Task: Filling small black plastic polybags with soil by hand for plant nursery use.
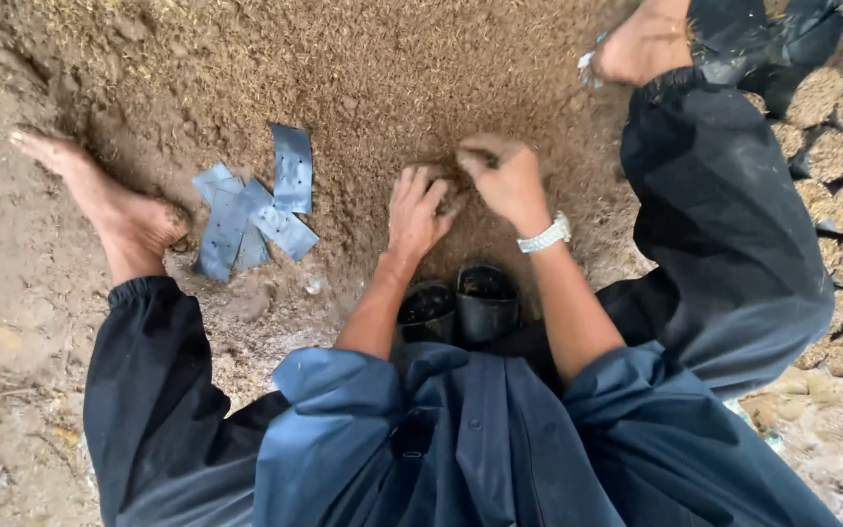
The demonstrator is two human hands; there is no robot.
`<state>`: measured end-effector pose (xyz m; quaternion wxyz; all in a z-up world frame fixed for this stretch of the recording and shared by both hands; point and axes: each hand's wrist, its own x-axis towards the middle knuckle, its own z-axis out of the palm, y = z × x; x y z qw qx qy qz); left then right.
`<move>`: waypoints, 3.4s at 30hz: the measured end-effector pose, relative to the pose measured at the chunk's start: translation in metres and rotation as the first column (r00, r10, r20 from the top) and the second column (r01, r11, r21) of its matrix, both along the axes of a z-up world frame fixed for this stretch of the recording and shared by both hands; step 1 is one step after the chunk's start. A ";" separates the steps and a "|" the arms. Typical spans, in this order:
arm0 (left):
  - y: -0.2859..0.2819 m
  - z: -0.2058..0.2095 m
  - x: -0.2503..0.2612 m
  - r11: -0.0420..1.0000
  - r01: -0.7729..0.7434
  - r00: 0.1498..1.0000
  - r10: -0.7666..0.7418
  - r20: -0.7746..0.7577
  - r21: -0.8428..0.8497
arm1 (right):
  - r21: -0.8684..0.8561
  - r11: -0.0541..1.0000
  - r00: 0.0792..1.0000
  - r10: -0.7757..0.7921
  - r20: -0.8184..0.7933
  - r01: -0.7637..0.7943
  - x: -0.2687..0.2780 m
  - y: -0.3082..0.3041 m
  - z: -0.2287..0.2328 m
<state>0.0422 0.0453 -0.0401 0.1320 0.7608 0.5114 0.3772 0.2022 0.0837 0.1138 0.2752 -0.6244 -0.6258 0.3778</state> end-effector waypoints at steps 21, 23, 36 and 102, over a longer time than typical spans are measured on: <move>-0.007 0.008 -0.067 0.497 -0.080 0.993 0.114 -0.027 -0.864 | -0.453 0.861 0.877 0.386 0.286 -0.232 -0.010 0.008 -0.080; -0.003 0.010 -0.064 0.508 -0.063 0.992 0.128 0.003 -0.859 | -0.412 0.879 0.863 0.387 0.324 -0.239 -0.009 0.011 -0.084; -0.031 0.122 -0.069 0.460 -0.146 0.904 0.421 0.071 -0.876 | -0.662 0.749 0.992 -0.071 -0.106 -0.017 0.006 -0.017 -0.037; 0.031 0.020 -0.062 0.459 -0.373 0.777 0.630 0.000 -0.807 | -0.791 0.549 0.513 -0.777 -0.365 0.270 0.018 -0.025 -0.078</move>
